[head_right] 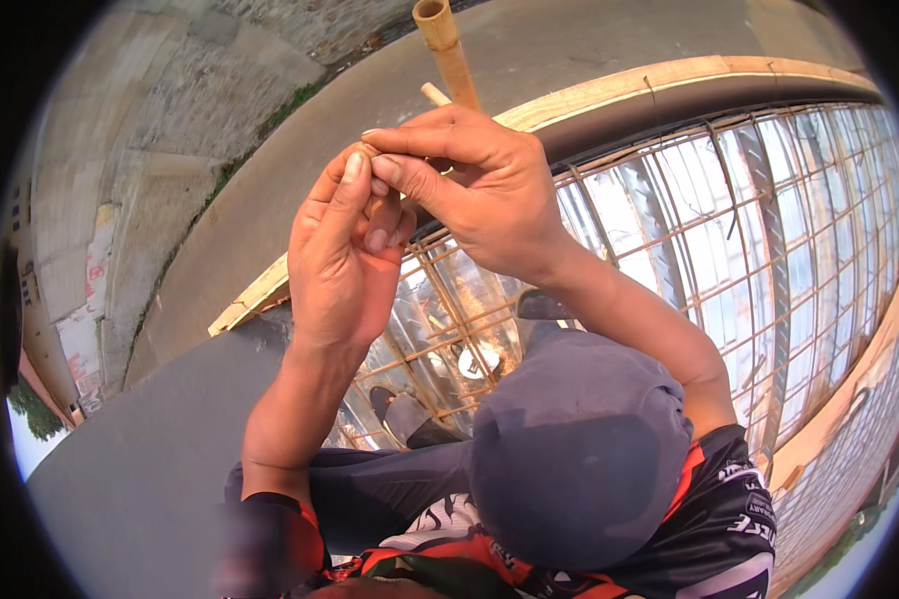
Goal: The person is assembling a curved wooden structure by hand. They repeatedly pick up small metal fasteners, place them into pre-drilled holes along the wooden frame, and bend them to secure the pieces together.
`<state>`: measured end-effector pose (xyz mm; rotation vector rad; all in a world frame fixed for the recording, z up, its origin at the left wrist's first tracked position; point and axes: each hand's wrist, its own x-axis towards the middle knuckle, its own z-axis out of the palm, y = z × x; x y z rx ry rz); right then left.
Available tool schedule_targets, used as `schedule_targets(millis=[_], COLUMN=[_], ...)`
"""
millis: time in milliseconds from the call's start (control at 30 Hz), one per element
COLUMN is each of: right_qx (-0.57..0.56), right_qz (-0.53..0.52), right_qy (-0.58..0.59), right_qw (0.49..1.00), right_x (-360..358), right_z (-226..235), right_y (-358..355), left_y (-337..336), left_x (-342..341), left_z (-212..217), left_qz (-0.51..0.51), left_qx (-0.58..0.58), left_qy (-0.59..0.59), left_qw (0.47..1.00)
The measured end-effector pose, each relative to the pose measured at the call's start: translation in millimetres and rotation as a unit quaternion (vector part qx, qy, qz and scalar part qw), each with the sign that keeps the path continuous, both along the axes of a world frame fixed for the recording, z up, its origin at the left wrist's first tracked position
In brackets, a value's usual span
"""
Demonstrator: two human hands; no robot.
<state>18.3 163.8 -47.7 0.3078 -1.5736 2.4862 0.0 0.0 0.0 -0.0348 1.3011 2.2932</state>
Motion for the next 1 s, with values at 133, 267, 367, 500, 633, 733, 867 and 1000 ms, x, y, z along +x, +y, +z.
schedule_targets(millis=[133,267,367,500,633,733,867,1000], right_qx=[0.023,-0.036,0.003,0.039,0.047,0.068,0.088,0.131], right_qz=[-0.027,-0.007,-0.014,-0.041,-0.054,-0.057,-0.066,-0.054], right_qy=[0.039,-0.009,-0.006,0.002,0.01,0.017,0.024,0.02], right_qw=[0.999,0.999,1.0,0.998,0.997,0.996,0.994,0.99], right_x=[-6,-1,2,2,2,1,-1,-3], right_z=[-9,2,4,1,-4,-9,-15,-31], right_y=[-3,-12,-15,-17,-19,-18,-18,-26], left_y=[3,4,-2,-3,-3,-4,-9,-25], left_x=[3,7,10,12,13,13,13,20], left_z=[-9,-15,-23,-27,-29,-32,-45,-55], left_qz=[-0.007,-0.018,-0.008,-0.006,-0.005,-0.007,-0.019,-0.001], left_qx=[0.066,0.12,0.154,0.173,0.19,0.194,0.2,0.151], left_qy=[-0.019,-0.044,-0.071,-0.093,-0.109,-0.114,-0.107,-0.101], left_qw=[0.998,0.992,0.985,0.98,0.976,0.974,0.974,0.983])
